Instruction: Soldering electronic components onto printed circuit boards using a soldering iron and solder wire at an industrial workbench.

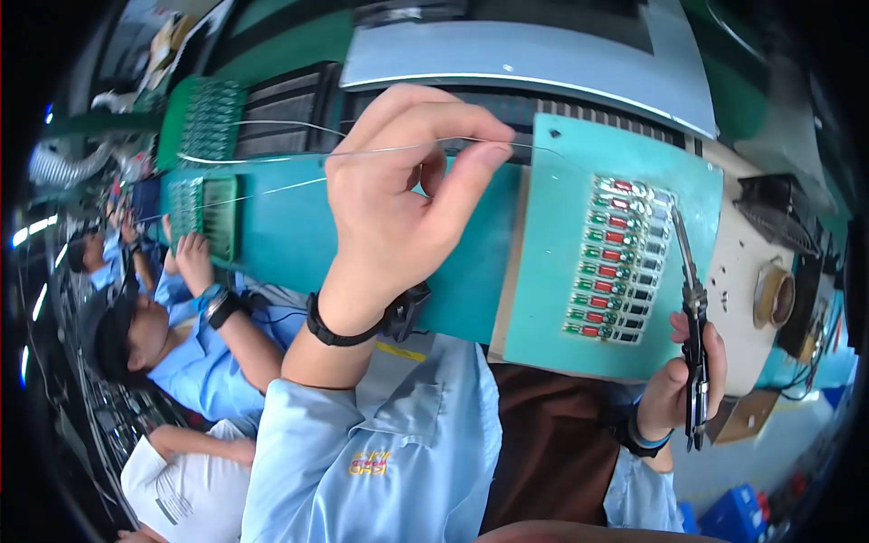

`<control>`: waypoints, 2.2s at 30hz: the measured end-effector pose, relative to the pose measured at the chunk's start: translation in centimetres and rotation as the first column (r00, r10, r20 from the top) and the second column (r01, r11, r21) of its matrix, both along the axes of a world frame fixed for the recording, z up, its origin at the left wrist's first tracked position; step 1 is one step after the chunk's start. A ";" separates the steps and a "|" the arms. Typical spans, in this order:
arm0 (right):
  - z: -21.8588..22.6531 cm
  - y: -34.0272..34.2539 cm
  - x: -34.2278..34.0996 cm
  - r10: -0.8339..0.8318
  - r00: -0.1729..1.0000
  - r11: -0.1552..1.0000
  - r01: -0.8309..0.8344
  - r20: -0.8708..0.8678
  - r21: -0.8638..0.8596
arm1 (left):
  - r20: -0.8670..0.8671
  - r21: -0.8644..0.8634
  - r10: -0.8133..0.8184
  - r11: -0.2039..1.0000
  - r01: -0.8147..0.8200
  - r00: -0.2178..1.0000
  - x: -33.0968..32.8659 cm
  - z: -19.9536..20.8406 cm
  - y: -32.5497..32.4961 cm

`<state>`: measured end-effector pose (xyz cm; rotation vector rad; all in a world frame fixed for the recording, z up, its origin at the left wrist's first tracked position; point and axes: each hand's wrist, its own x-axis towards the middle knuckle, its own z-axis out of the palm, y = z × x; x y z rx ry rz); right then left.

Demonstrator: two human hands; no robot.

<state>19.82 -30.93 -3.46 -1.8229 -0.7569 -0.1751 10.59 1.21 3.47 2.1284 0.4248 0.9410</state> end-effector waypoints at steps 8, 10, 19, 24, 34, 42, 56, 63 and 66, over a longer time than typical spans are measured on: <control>-0.1 -1.3 -0.4 0.055 0.998 0.997 -0.055 0.002 0.052 | -0.152 -0.014 0.564 0.820 -0.572 0.812 -10.7 -6.0 10.8; -0.1 -1.6 -0.5 0.065 0.998 0.996 -0.066 0.015 0.064 | -0.219 -0.196 0.530 0.799 -0.569 0.819 -11.1 -6.9 11.5; 0.4 -2.8 -1.1 0.039 0.999 0.991 -0.040 0.008 0.129 | -0.274 -0.365 0.482 0.749 -0.553 0.833 -10.2 -4.7 9.9; 0.6 -3.8 -1.1 0.032 0.999 0.989 -0.031 -0.005 0.147 | -0.091 -0.207 0.477 0.849 -0.485 0.874 -9.4 -2.7 6.0; 0.7 -5.4 -1.3 0.000 1.000 0.987 -0.002 0.013 0.159 | -0.023 0.047 0.011 0.999 -0.010 1.000 -5.0 3.2 -5.6; 0.4 -6.1 -1.0 -0.014 1.000 0.983 0.009 0.022 0.184 | -0.057 0.124 -0.059 0.990 0.065 0.997 -3.8 1.5 -7.2; 0.4 -6.8 -0.5 -0.021 1.000 0.981 0.017 0.021 0.194 | -0.145 0.084 -0.099 0.990 0.112 0.984 -1.6 2.7 -9.6; 0.5 -7.5 -0.5 -0.087 0.996 0.972 0.084 0.004 0.220 | -0.150 0.061 -0.132 0.988 0.143 0.980 -0.7 2.3 -9.3; 0.5 -7.6 -0.6 -0.127 0.992 0.974 0.127 -0.014 0.189 | -0.143 0.064 -0.162 0.983 0.172 0.976 -0.3 1.9 -8.9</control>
